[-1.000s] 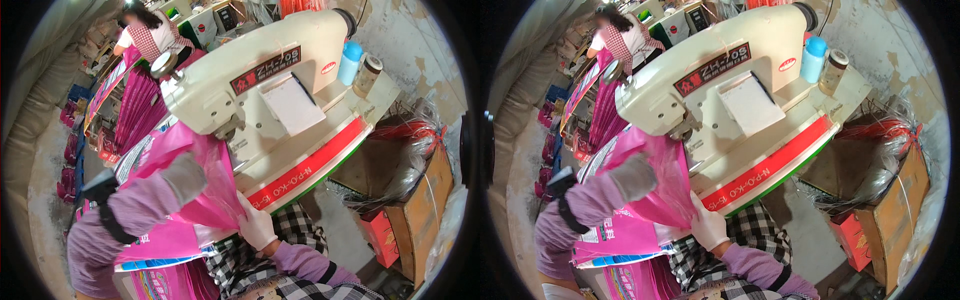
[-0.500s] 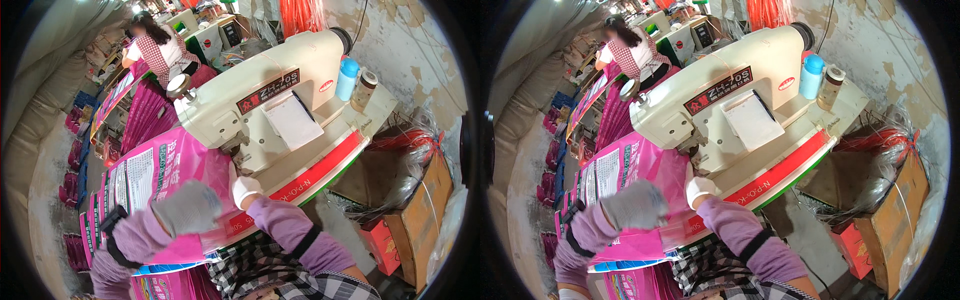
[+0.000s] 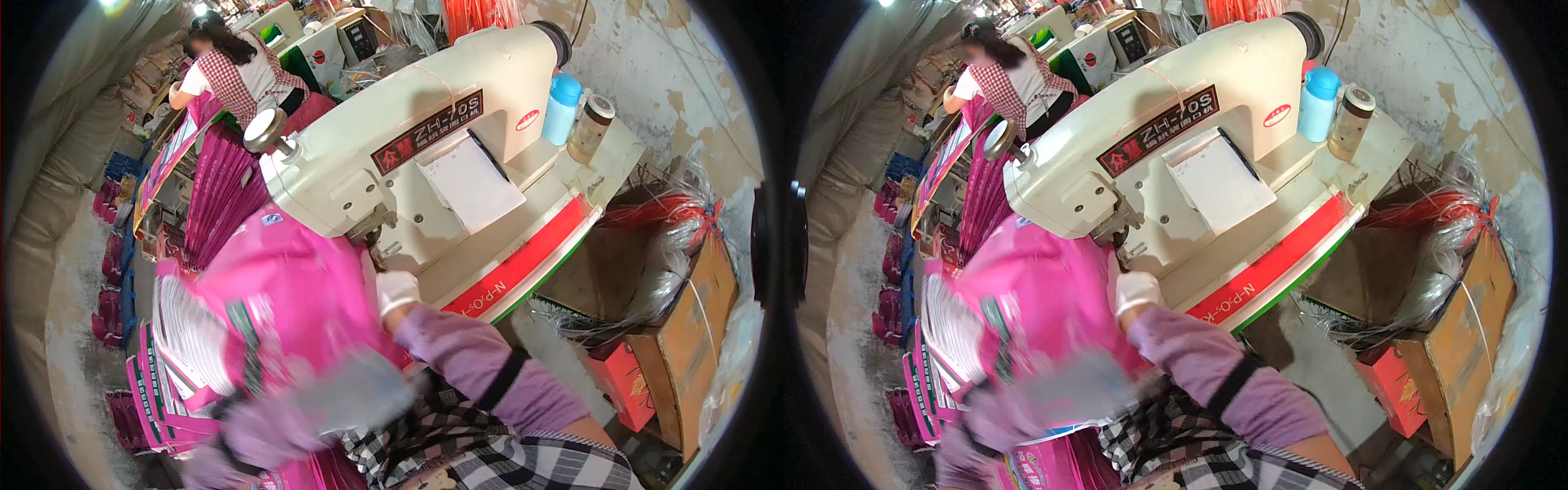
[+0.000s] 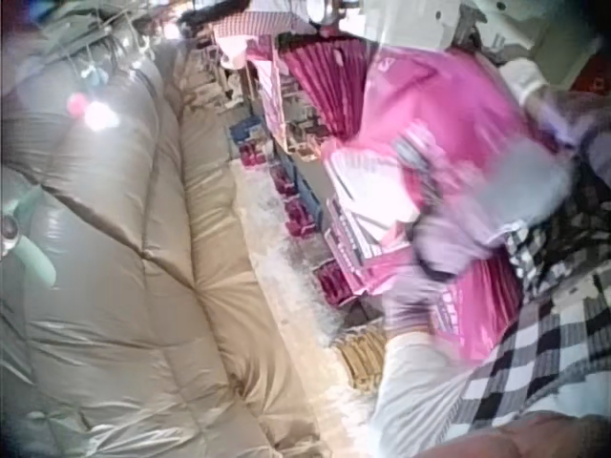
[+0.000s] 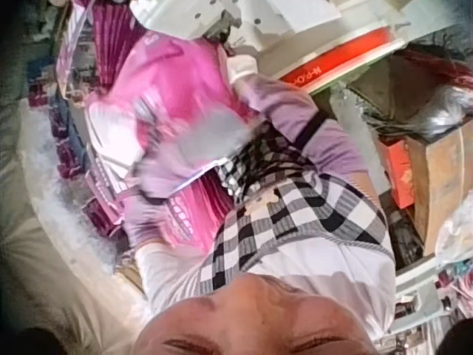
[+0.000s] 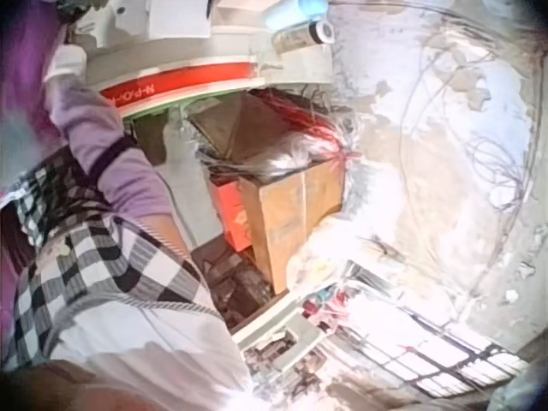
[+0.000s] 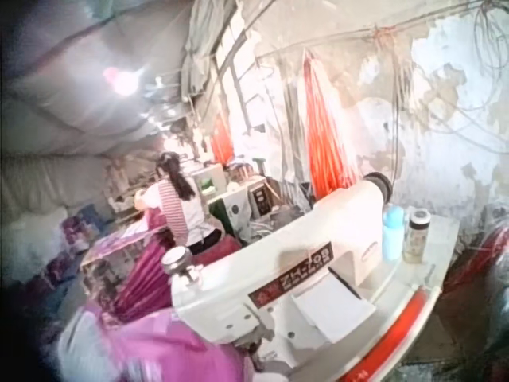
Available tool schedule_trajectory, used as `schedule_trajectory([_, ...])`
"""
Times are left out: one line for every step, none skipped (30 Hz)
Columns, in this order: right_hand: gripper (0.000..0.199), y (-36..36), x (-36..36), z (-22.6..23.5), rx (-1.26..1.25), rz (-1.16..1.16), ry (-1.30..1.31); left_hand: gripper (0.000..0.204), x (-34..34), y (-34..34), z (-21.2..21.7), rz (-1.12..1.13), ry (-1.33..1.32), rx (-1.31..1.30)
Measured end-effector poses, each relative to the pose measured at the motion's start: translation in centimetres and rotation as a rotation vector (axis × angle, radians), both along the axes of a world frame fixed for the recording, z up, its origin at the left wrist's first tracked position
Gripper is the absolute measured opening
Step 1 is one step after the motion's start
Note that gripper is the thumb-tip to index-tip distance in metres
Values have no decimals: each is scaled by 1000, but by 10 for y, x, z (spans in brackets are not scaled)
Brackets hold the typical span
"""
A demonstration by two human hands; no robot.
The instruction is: The recorder uses an industrial sewing machine to seal or finish large pink plastic bags.
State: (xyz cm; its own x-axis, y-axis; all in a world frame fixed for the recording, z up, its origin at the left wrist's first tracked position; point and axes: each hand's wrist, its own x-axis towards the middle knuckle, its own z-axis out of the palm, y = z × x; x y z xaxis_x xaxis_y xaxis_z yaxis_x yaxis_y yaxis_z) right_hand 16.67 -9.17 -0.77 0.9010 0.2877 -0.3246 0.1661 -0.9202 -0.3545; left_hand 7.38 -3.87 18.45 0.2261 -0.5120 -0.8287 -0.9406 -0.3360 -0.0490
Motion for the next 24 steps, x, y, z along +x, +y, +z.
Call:
schedule_trajectory([29,8,10,-26,159,-192,55,43,-45,2,-69,8,114,-246])
schedule_trajectory([29,22,19,-39,351,-350,91,36,-73,11,-120,42,197,-464])
schedule_trajectory([29,27,18,-38,368,-333,87,37,-49,19,-84,204,167,-687])
schedule_trajectory([30,18,3,-31,312,-266,-10,38,-23,33,-27,356,153,-927])
schedule_trajectory([30,-3,-14,-25,237,-205,-105,55,-8,55,-1,399,-31,-1068])
schedule_trajectory([30,-25,-27,-20,254,-114,-154,82,-6,82,28,582,-416,-1013])
schedule_trajectory([28,-36,-41,-7,260,-54,-188,102,8,144,29,472,-752,-878])
schedule_trajectory([28,-44,-51,-38,219,-82,-179,95,22,153,61,295,-1008,-577])
schedule_trajectory([28,-42,-61,-19,228,-110,-174,79,16,197,81,489,-974,-233])
schedule_trajectory([30,-36,-69,-6,296,-107,-285,53,10,269,84,860,-883,-165])
schedule_trajectory([32,-38,-77,6,480,-134,-695,31,2,307,81,669,-983,-295])
schedule_trajectory([35,-39,-80,27,736,-108,-735,31,-9,311,92,680,-1011,-292])
schedule_trajectory([37,-41,-86,51,966,-74,-756,28,-15,305,106,542,-1180,-399])
schedule_trajectory([38,-37,-98,57,944,5,-303,26,-26,295,113,410,-1329,-495])
schedule_trajectory([38,-27,-99,64,918,46,-447,23,-33,283,117,351,-1476,-595])
schedule_trajectory([38,-24,-96,71,883,90,-603,23,-42,284,109,364,-1505,-614])
schedule_trajectory([37,-24,-90,53,874,67,-605,25,-54,287,97,298,-1561,-607])
schedule_trajectory([37,-27,-90,29,862,39,-598,26,-66,292,79,236,-1606,-598])
schedule_trajectory([34,-28,-102,31,955,17,-550,30,-81,317,54,363,-1535,-533])
schedule_trajectory([29,-32,-117,9,952,145,-431,34,-93,350,22,644,-1403,-528])
schedule_trajectory([27,-36,-124,9,893,261,-471,41,-101,377,-14,832,-1353,-553])
schedule_trajectory([25,-39,-136,12,837,369,-496,45,-107,399,-36,944,-1207,-513])
schedule_trajectory([26,-37,-138,-3,875,388,-428,46,-100,392,-53,960,-1249,-653])
schedule_trajectory([28,-29,-139,18,987,307,-426,49,-91,375,-58,980,-1285,-780])
